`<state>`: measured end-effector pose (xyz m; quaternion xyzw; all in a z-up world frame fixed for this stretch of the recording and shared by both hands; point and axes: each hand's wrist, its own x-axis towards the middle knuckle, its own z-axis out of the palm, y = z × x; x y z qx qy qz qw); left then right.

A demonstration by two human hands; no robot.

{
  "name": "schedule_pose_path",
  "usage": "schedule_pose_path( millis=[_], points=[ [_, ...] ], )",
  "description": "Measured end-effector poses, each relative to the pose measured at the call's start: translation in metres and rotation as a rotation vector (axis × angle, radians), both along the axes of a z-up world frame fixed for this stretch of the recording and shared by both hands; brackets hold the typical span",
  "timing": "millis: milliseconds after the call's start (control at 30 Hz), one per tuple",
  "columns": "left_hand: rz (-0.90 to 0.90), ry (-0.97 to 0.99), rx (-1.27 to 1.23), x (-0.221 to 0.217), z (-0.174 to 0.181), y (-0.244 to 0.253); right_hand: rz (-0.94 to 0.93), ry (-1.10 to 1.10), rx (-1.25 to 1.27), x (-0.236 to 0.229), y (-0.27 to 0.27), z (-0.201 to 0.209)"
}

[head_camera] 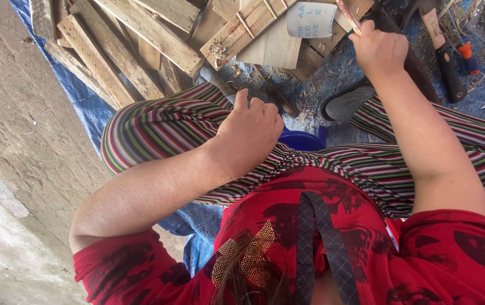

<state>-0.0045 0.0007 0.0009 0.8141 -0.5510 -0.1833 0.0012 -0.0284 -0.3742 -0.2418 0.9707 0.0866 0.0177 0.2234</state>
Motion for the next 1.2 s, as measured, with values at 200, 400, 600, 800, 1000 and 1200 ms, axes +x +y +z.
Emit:
schedule_pose_path(
  millis=[200, 400, 600, 800, 1000, 1200],
  points=[
    [0.046, 0.043, 0.006, 0.002, -0.004, 0.0, -0.114, 0.117, 0.172, 0.038, 0.036, -0.007],
    [0.047, 0.04, 0.013, 0.003, -0.001, 0.002, -0.051, 0.037, 0.149, 0.036, 0.032, -0.003],
    [0.03, 0.012, -0.007, -0.001, 0.003, 0.003, -0.005, 0.031, 0.056, -0.006, 0.009, 0.001],
    [0.02, 0.007, 0.003, 0.001, 0.001, 0.001, -0.003, 0.01, 0.073, 0.011, 0.018, -0.008],
    [0.052, 0.019, 0.001, 0.001, -0.003, 0.0, -0.047, 0.037, 0.158, 0.043, 0.03, -0.024],
    [0.038, 0.062, 0.033, 0.003, 0.0, 0.001, -0.085, 0.093, 0.194, 0.022, 0.028, -0.004]
  ],
)
